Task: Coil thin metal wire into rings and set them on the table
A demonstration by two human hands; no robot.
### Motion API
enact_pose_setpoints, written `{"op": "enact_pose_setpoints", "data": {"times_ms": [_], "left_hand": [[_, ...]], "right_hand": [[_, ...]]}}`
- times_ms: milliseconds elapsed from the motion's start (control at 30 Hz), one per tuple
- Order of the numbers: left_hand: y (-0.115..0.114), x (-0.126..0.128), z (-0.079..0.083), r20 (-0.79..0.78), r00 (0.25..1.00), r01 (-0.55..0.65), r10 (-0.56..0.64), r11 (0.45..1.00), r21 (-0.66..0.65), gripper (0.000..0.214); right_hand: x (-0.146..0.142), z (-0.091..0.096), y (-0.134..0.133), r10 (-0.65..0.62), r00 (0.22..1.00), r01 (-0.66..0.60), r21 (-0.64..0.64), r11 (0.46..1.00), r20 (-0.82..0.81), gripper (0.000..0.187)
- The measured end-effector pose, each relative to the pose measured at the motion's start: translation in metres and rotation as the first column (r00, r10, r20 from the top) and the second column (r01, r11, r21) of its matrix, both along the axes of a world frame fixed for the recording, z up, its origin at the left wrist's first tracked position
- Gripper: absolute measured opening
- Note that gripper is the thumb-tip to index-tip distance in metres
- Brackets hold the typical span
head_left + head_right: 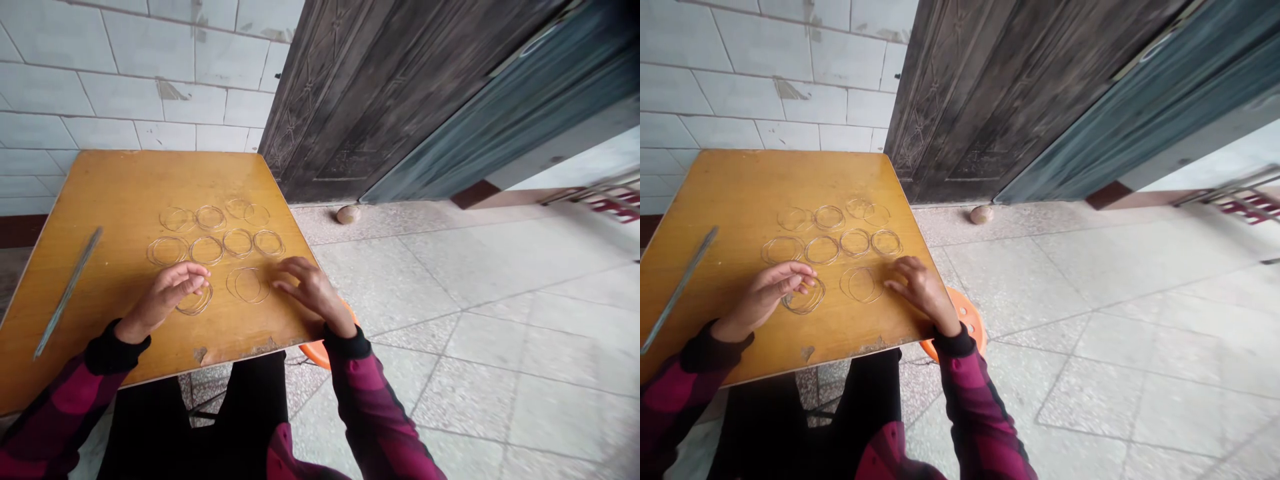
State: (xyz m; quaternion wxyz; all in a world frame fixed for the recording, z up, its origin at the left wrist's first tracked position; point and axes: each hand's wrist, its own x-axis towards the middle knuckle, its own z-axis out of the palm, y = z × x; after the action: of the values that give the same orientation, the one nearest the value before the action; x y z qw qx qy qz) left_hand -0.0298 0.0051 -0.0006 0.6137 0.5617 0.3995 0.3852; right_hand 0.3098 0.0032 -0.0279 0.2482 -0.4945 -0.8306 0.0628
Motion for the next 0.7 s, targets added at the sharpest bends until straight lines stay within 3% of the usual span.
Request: {"op": "enact_pose_setpoints", "data": {"times_ms": [67, 167, 333, 467, 600, 700], "left_hand": [[0.001, -0.002, 0.001, 0.011, 1.0, 0.001, -0.002, 1.0, 0.025, 0.034], [0.003, -0.003, 0.008, 0.034, 0.999, -0.04, 0.038, 0.998, 0.05, 0.033], [-0.005, -0.016, 0.024, 0.145, 0.962, -0.244, 0.23, 0.966, 0.085, 0.031], [-0.029, -0.05, 0.027, 0.132, 0.907, -0.413, 0.4, 0.906, 0.09, 0.028], [-0.053, -0.107, 0.019, -0.094, 0.816, -0.549, 0.571, 0.815, 0.187, 0.028], [-0.061, -0.15, 0.012, -0.445, 0.611, -0.509, 0.654, 0.756, 0.412, 0.027]], "right_hand": [[0.002, -0.013, -0.017, -0.005, 0.999, 0.005, -0.007, 1.0, 0.053, 0.041], [-0.007, -0.032, -0.034, -0.113, 0.988, 0.11, 0.034, 0.993, 0.106, 0.044], [-0.04, -0.046, -0.036, -0.306, 0.948, 0.295, 0.12, 0.948, 0.088, 0.038], [-0.06, -0.048, -0.035, -0.391, 0.919, 0.377, 0.173, 0.91, 0.049, 0.038], [-0.061, -0.048, -0.043, -0.399, 0.916, 0.399, 0.171, 0.901, -0.035, 0.04], [-0.056, -0.048, -0.049, -0.356, 0.924, 0.379, 0.194, 0.905, -0.141, 0.037]]}}
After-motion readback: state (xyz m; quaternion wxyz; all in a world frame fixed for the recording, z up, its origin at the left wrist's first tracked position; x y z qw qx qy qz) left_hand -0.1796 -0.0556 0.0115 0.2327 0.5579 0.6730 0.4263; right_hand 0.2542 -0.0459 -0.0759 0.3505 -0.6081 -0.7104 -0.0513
